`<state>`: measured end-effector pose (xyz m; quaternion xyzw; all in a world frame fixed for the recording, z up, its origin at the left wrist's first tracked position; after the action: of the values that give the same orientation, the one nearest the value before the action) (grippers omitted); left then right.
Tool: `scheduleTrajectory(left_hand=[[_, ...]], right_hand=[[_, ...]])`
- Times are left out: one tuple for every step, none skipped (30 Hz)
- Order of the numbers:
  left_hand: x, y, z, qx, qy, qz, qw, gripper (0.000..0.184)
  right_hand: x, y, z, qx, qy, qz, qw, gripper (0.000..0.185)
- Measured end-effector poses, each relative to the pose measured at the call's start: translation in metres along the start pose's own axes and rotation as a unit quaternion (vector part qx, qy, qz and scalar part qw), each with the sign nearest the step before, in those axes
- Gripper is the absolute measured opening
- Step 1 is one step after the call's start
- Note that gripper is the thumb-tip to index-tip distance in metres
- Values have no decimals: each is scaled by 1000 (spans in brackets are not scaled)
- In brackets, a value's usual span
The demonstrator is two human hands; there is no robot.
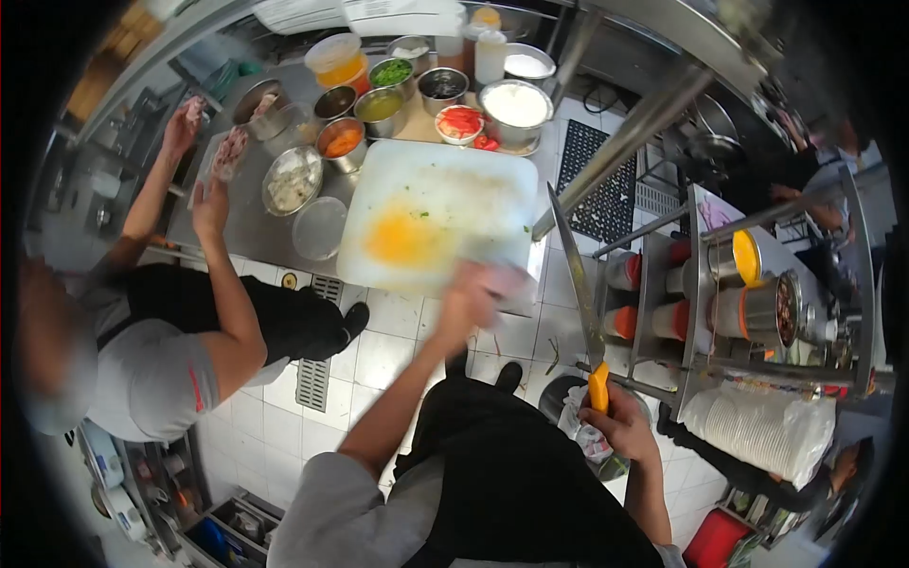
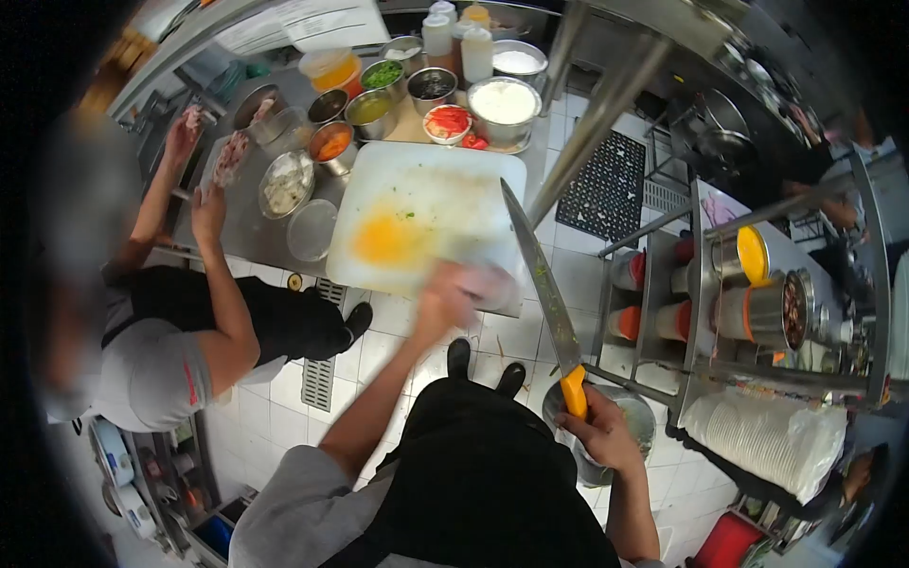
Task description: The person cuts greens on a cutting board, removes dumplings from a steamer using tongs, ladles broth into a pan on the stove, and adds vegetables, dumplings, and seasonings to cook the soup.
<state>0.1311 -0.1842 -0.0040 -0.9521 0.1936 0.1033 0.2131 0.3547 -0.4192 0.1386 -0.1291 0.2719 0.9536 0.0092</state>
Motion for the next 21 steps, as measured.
scheduleTrajectory(left_hand=[[-45,-22,6,47,43,-71,995,16],[-87,-39,19,-7,-111,-113,987,23],[-126,-60,50,13,-263,-170,950,30],[-153,-83,62,-6,-389,-190,901,31],[-167,-102,86,-40,-441,-201,873,32],[-168,-114,115,-74,-493,-213,840,33],[-152,-122,139,-33,-491,-194,848,32],[-130,-125,162,7,-490,-175,854,31],[-109,-126,169,45,-488,-158,858,31],[-65,-113,152,30,-379,-87,921,28],[-5,-91,124,14,-262,-13,965,29],[49,-68,119,12,-189,101,977,25],[71,-47,54,75,-48,260,961,24],[83,-24,26,8,-56,369,928,27],[75,-19,1,57,-75,345,934,23],[61,-32,10,17,-82,300,950,21],[35,-47,26,-26,-87,257,962,21],[2,-72,29,-34,-82,135,987,19],[-35,-106,38,-42,-74,10,996,19],[-68,-137,84,-26,-240,-73,968,23],[-90,-168,93,11,-395,-100,913,32]], right_hand=[[3,8,1,17,-29,-25,999,19],[7,13,-2,20,-69,-23,997,19],[11,17,-4,23,-108,-21,994,19],[14,23,-8,25,-146,-19,989,19],[16,26,-20,11,-143,-10,990,18],[18,31,-28,17,-143,-16,989,18],[21,35,-34,22,-142,-21,989,18],[23,38,-37,27,-141,-24,989,18],[24,41,-35,28,-154,-27,987,18],[24,46,-30,29,-167,-29,985,17],[25,50,-28,29,-180,-30,983,17],[26,53,-31,30,-186,-31,982,17],[24,54,-36,27,-189,-33,981,17],[22,54,-38,23,-192,-35,980,17],[16,56,-33,28,-152,-47,987,18],[10,61,-23,35,-114,-63,991,18],[8,67,-21,48,-79,-78,993,18],[11,74,-26,51,-111,-75,990,19],[13,78,-35,52,-142,-74,986,20],[14,82,-45,52,-171,-73,981,20],[19,87,-68,41,-177,-82,980,20]])
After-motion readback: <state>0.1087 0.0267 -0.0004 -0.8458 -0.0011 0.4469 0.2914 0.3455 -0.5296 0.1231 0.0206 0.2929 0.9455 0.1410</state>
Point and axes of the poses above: each hand's wrist, its own y-axis away from the middle knuckle, its own x-axis out of the palm, z = x × y, the point moved 2 cm from there along -y, towards the middle knuckle, and after that the axes turned 6 degrees about -y, right-handed, at the moved point
